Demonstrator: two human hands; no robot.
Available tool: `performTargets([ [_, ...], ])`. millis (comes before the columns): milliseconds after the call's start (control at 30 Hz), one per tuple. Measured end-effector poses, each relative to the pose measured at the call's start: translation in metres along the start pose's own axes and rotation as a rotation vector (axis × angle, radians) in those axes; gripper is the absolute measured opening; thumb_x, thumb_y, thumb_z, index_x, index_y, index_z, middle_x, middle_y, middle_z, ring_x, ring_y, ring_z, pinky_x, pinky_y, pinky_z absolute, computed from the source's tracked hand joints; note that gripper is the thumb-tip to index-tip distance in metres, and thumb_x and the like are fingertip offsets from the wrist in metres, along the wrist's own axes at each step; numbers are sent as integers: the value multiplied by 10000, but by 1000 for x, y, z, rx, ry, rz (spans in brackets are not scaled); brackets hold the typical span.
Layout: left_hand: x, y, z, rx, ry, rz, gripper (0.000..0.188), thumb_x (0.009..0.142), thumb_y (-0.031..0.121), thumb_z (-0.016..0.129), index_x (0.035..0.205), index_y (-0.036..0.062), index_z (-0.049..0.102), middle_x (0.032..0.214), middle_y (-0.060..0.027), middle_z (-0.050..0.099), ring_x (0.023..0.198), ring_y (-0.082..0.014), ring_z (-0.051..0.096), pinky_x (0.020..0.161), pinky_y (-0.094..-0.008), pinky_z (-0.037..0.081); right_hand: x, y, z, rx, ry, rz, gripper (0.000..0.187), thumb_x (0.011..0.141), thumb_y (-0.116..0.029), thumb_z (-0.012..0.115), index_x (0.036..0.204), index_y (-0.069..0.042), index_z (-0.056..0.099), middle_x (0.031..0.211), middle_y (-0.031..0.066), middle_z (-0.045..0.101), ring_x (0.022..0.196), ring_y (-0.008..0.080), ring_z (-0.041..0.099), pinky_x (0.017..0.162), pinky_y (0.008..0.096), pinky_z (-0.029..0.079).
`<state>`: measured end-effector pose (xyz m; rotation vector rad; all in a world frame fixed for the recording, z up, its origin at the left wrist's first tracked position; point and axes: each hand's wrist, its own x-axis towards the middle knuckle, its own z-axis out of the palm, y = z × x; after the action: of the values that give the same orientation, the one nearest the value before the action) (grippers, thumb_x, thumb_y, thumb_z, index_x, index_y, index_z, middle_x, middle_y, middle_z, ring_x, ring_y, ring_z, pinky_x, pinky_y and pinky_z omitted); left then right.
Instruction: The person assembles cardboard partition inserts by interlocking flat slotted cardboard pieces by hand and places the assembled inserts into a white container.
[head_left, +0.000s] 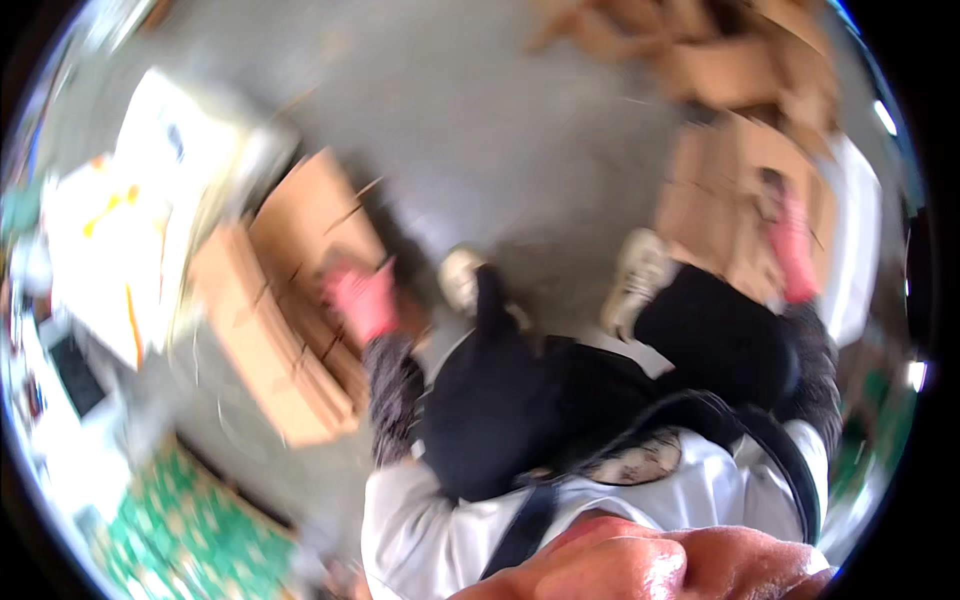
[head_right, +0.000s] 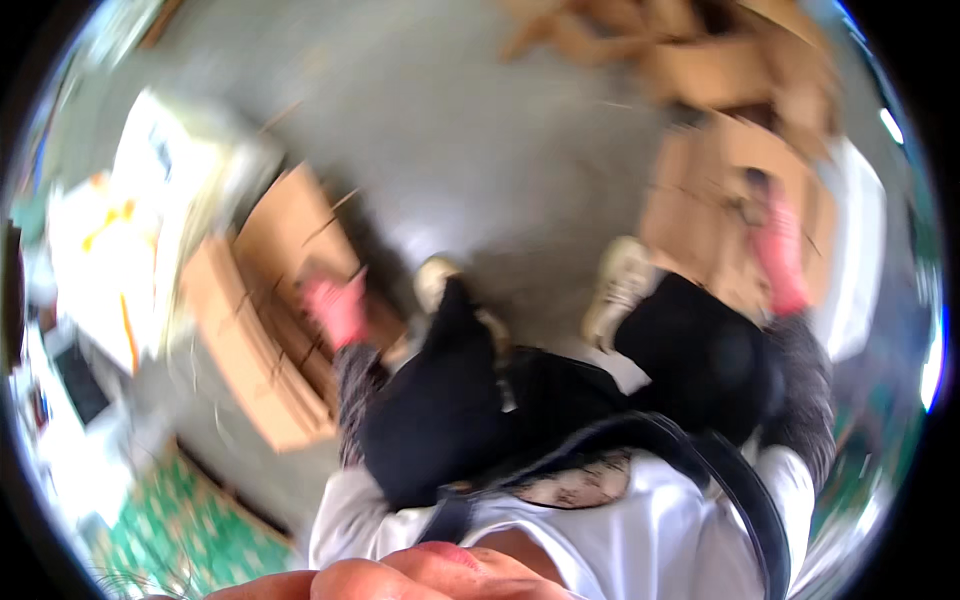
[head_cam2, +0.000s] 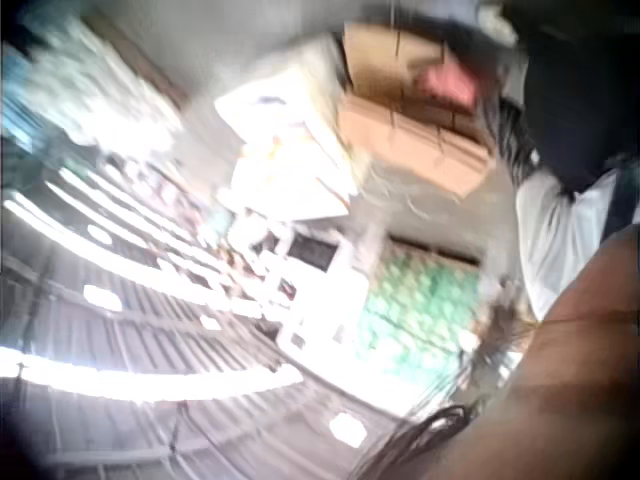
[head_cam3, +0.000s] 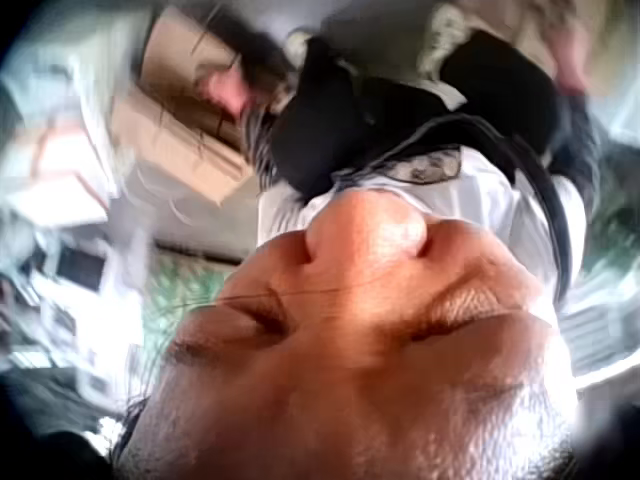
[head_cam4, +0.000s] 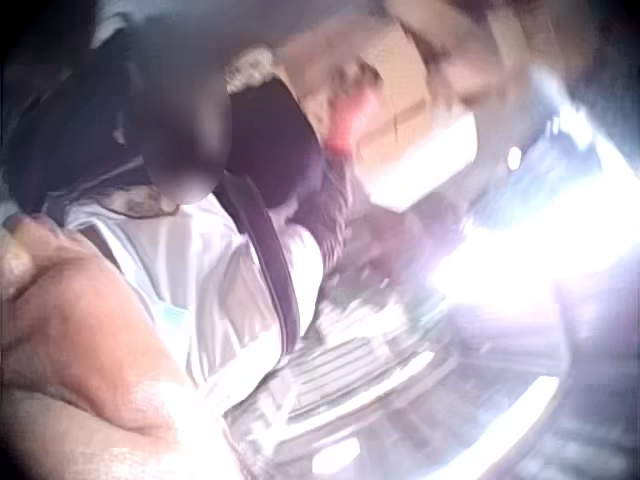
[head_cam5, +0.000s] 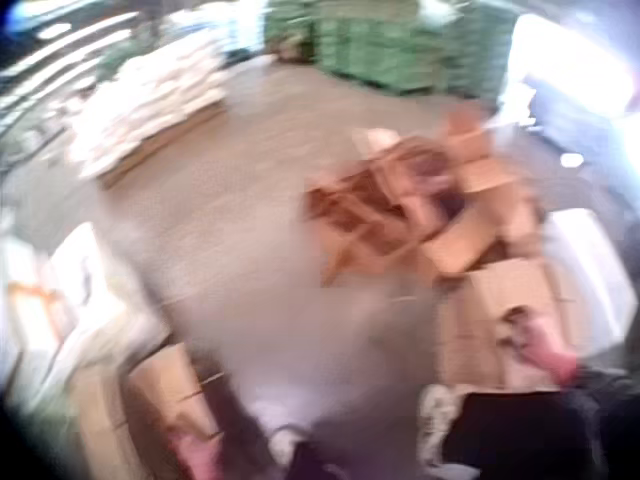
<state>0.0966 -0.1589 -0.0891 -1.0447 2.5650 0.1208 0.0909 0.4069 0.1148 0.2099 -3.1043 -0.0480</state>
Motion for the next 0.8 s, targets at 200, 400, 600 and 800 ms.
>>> performTargets([
  [200,18,-71,-36,-638,188,298,478,810,161,603,1207,-67,465,1200,-215,519,1083,-302,518,951,-355,389,-76,64,38,3,119,578,541,744,-400,650,1201,-152,501,1154,121,487,1104,317,439,894,466,362],
  [400,-74,82,-196,-458,288,909,455,804,123,542,1206,-69,446,1150,-241,540,1053,-344,531,920,-381,400,-56,61,77,82,-133,916,990,609,-646,649,1367,-128,276,1300,215,350,1217,375,339,936,557,320],
  [600,-119,203,-140,-266,-89,1100,371,763,212,516,1079,18,534,938,-221,612,912,-370,574,791,-430,455,-79,122,81,175,182,985,838,649,-402,748,1294,-16,377,1004,158,608,902,287,613,764,352,481],
  [800,-87,173,36,-16,24,865,358,788,214,522,1125,98,499,988,-143,615,937,-299,586,804,-394,471,-65,7,29,1054,487,407,437,775,-111,627,1184,-22,500,1079,157,573,1005,242,556,847,294,424],
])
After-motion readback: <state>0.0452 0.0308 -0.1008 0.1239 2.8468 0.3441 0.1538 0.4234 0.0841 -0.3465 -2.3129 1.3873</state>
